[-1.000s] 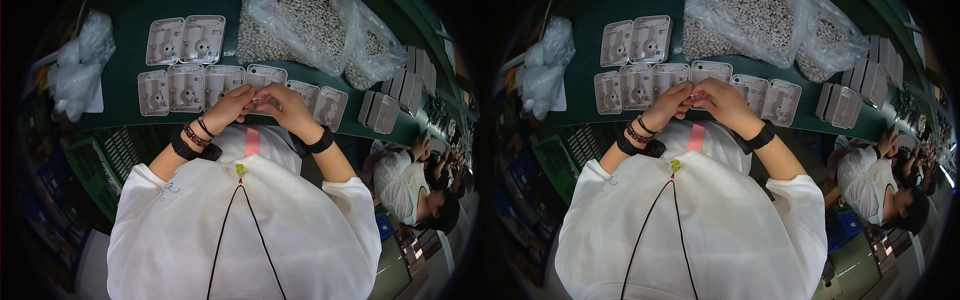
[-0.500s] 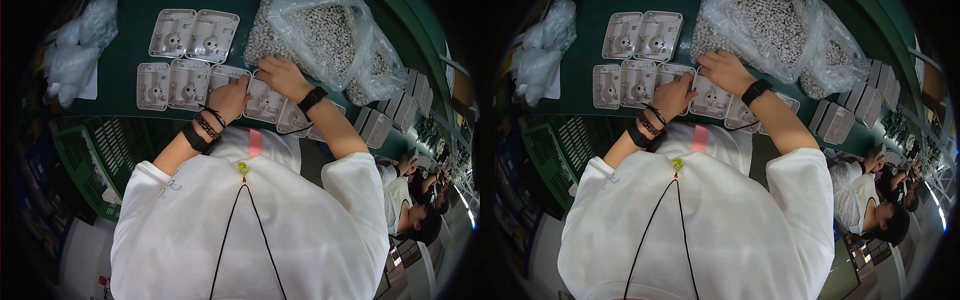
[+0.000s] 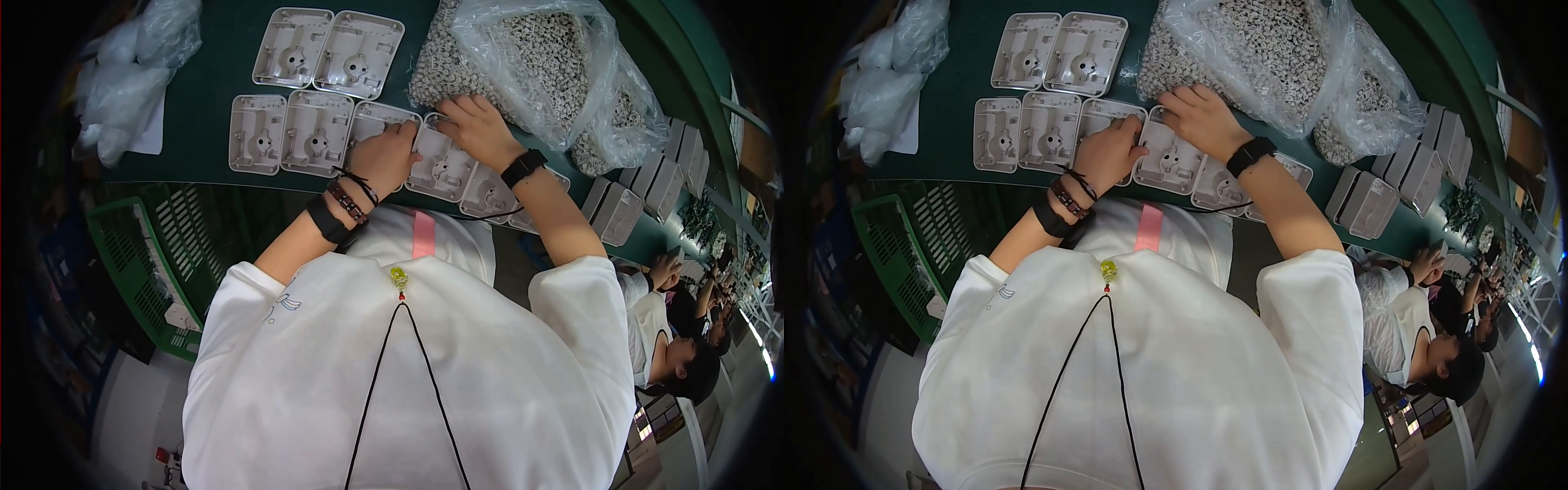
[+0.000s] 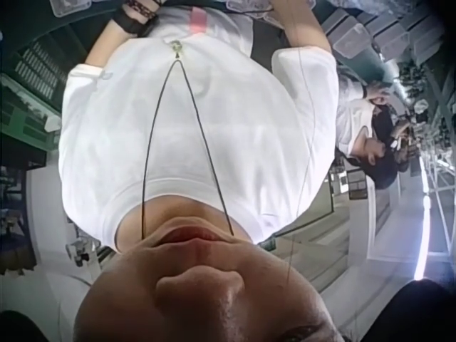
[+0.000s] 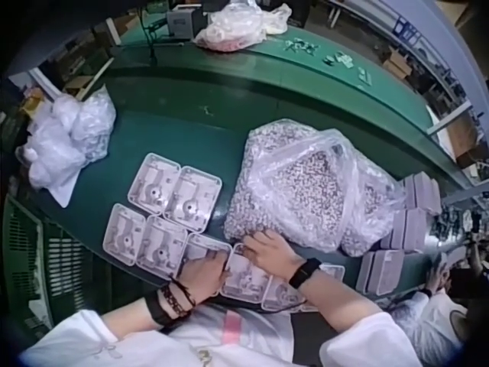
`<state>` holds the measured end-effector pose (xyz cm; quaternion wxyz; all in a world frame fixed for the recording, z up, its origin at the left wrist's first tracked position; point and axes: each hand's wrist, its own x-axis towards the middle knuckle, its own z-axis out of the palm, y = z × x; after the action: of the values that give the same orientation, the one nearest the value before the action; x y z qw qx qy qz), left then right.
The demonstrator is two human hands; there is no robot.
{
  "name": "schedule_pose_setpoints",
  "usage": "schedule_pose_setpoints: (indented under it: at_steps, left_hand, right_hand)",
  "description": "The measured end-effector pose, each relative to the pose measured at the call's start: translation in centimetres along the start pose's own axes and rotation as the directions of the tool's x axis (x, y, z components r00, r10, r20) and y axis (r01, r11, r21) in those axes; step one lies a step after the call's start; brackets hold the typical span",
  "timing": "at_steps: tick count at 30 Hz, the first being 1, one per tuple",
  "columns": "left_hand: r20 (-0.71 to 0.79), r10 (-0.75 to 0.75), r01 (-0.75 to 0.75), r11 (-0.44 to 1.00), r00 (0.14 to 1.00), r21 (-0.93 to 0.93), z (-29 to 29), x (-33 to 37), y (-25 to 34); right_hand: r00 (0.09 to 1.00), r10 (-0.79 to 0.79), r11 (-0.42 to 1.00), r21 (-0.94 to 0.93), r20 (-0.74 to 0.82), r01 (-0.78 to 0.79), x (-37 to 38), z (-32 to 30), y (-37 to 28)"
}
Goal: The person inserts small white components into plastic housings, places them into a green crate, and then individually wraps each housing in a plastic bag.
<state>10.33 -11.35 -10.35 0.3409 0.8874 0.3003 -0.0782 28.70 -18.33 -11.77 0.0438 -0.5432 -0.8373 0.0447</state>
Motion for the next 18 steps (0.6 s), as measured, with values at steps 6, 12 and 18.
schedule_pose_setpoints:
  at_steps: [6,12,18]
  left_hand:
    - [-0.008,-0.027,0.027,1.0,1.0,-0.005,0.2,-0.1,-0.1]
    - [-0.007,-0.047,0.047,0.999,0.999,0.009,0.5,-0.3,-0.2]
    - [-0.022,-0.02,0.021,0.998,1.0,0.058,0.6,-0.3,-0.1]
  right_hand:
    - [0.991,0.085,0.995,-0.034,-0.107,-0.089,0.0,0.4,-0.3]
    - [0.993,0.116,0.993,-0.02,0.006,-0.116,0.2,-0.2,-0.9]
    - [0.997,0.073,0.992,-0.1,-0.025,-0.075,-0.6,-0.8,-0.9]
